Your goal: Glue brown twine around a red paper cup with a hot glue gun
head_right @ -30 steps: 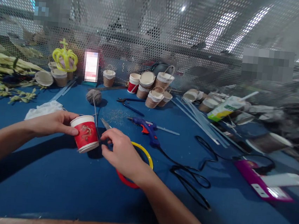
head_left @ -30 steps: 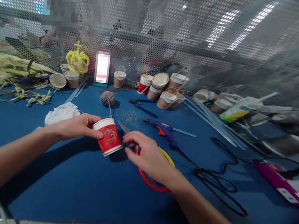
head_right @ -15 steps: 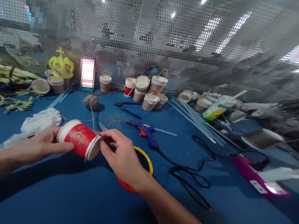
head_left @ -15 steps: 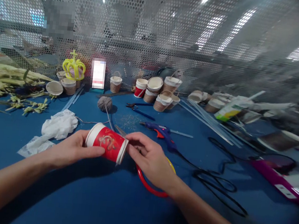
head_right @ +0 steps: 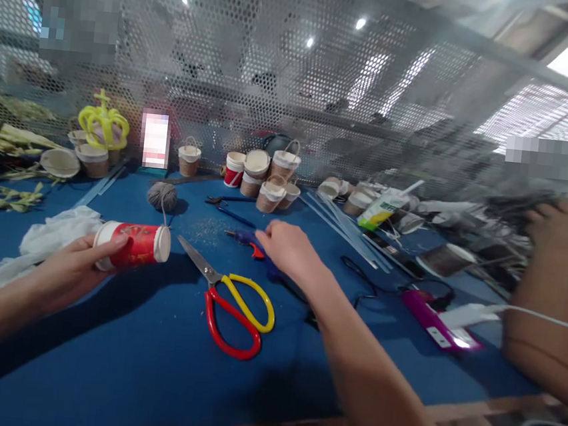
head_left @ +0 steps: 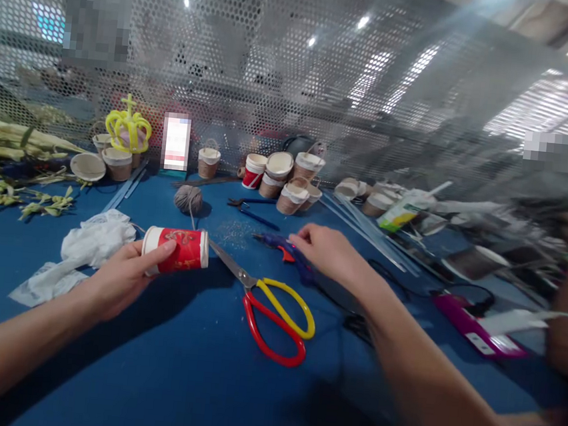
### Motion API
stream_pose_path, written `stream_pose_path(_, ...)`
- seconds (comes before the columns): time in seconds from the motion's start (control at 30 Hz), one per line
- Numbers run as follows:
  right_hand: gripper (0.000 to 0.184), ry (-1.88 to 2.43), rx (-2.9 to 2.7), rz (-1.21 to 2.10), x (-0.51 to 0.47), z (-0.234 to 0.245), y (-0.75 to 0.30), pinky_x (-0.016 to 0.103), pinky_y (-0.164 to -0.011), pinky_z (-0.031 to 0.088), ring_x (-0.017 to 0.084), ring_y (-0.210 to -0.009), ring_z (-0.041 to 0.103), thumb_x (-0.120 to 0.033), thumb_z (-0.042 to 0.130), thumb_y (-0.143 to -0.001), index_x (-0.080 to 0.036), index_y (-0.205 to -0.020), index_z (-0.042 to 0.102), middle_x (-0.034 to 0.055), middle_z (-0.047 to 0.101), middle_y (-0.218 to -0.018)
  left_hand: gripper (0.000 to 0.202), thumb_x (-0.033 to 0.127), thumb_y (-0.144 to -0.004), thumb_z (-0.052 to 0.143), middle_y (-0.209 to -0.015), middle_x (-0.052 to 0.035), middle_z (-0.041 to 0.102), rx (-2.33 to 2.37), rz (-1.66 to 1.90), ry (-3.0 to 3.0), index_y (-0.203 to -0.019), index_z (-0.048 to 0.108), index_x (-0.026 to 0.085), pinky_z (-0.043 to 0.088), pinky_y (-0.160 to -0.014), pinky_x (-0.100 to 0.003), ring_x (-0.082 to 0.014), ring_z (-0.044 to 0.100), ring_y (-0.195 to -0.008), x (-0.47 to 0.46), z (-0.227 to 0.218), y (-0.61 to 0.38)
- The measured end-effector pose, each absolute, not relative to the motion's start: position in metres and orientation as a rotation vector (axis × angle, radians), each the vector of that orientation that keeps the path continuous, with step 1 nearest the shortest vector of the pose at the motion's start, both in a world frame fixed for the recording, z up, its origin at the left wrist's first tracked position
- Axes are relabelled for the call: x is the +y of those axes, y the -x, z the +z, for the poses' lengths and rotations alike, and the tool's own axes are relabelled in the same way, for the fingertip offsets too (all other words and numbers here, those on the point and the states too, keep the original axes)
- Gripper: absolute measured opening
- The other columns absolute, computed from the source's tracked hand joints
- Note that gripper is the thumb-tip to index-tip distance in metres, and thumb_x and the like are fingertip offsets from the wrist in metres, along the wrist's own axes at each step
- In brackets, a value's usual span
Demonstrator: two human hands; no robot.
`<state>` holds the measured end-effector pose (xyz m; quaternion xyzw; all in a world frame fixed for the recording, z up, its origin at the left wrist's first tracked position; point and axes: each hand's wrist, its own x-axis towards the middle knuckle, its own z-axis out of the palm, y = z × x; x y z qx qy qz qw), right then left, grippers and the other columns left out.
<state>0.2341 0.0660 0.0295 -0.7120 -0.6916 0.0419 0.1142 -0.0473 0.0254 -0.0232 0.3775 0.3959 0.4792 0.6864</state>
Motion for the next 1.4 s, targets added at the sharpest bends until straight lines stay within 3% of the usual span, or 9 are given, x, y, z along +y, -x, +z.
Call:
stream_pose_path(0.13,0.029,2.182,-2.010,0.243,0.074,0.001,-0.251,0.026,-0.049,0.034,0.019,-0.055,0.059,-0.014,0.063,-0.060,-0.020,-0.042,0.041,0.0025,0.053,-0.046,0.021,0.031,-0.070,0.067,-0.080,-0.0025,0.070,0.889,1.121,-0.856,-0.084,0.067,0.015,0.045,-0.073,-0.024,-0.0135,0.061,-0.074,0.026,-0.025,0.048)
stream_pose_path(0.3,0.014,2.120,-1.814,0.298,0.075,-0.010,-0.256,0.028,-0.053,0.040,0.022,-0.062,0.060,-0.012,0.061,-0.059,-0.019,-0.059,0.049,0.0051,0.059,-0.056,0.020,0.030,-0.070,0.067,-0.076,-0.0027,0.070,0.877,1.140,-0.884,-0.080,0.067,0.014,0.043,-0.074,-0.025,-0.0140,0.060,-0.072,0.025,-0.021,0.045)
stream_pose_path(0.43,0.016,1.926,-1.680,0.422,0.069,0.009,-0.247,0.027,-0.055,0.044,0.018,-0.065,0.060,-0.023,0.058,-0.067,-0.017,-0.082,0.053,0.0051,0.062,-0.072,0.021,0.032,-0.068,0.068,-0.074,-0.0020,0.070,0.880,1.161,-0.894,-0.079,0.068,0.014,0.042,-0.075,-0.025,-0.0138,0.059,-0.072,0.026,-0.020,0.045)
stream_pose_path(0.6,0.023,1.414,-1.569,1.073,0.040,0.037,-0.219,0.020,-0.045,0.039,0.008,-0.048,0.049,-0.037,0.060,-0.071,-0.017,-0.062,0.054,-0.0009,0.055,-0.056,0.020,0.033,-0.068,0.068,-0.070,-0.0007,0.070,0.911,1.173,-0.919,-0.077,0.068,0.015,0.041,-0.070,-0.022,-0.0113,0.057,-0.067,0.028,-0.019,0.047)
stream_pose_path(0.67,0.018,1.352,-1.691,1.124,0.029,0.038,-0.209,0.020,-0.046,0.040,0.008,-0.047,0.049,-0.036,0.059,-0.074,-0.018,-0.074,0.059,-0.0015,0.058,-0.057,0.021,0.034,-0.067,0.068,-0.066,-0.0003,0.068,0.959,1.172,-0.914,-0.072,0.067,0.014,0.040,-0.064,-0.020,-0.0099,0.055,-0.062,0.029,-0.018,0.048)
stream_pose_path(0.77,0.018,1.324,-1.806,1.093,0.020,0.031,-0.200,0.022,-0.050,0.044,0.010,-0.051,0.053,-0.033,0.059,-0.075,-0.020,-0.088,0.060,-0.0013,0.061,-0.060,0.022,0.036,-0.067,0.068,-0.063,0.0002,0.066,1.015,1.164,-0.874,-0.069,0.066,0.014,0.039,-0.056,-0.020,-0.0094,0.053,-0.057,0.030,-0.016,0.049)
stream_pose_path(0.9,0.016,1.376,-1.833,1.085,0.015,0.020,-0.195,0.023,-0.052,0.048,0.012,-0.050,0.056,-0.035,0.058,-0.075,-0.019,-0.076,0.060,-0.0015,0.060,-0.055,0.020,0.034,-0.073,0.063,-0.066,-0.0014,0.067,1.085,1.109,-0.782,-0.077,0.066,0.015,0.041,-0.052,-0.021,-0.0111,0.056,-0.058,0.030,-0.013,0.050)
stream_pose_path(1.1,0.024,1.500,-1.914,0.938,0.009,0.016,-0.191,0.026,-0.049,0.049,0.013,-0.047,0.055,-0.041,0.055,-0.074,-0.018,-0.068,0.058,-0.0009,0.057,-0.050,0.016,0.021,-0.081,0.054,-0.069,-0.0034,0.066,1.025,1.085,-0.678,-0.073,0.066,0.013,0.044,-0.053,-0.018,-0.0099,0.056,-0.059,0.030,-0.008,0.048)
stream_pose_path(1.4,0.029,1.658,-1.958,0.802,0.011,0.011,-0.189,0.029,-0.041,0.044,0.016,-0.041,0.054,-0.041,0.054,-0.070,-0.021,-0.049,0.050,0.0004,0.055,-0.042,0.019,0.025,-0.084,0.050,-0.080,-0.0039,0.066,0.992,1.050,-0.645,-0.087,0.066,0.015,0.046,-0.054,-0.020,-0.0114,0.056,-0.064,0.029,-0.009,0.048)
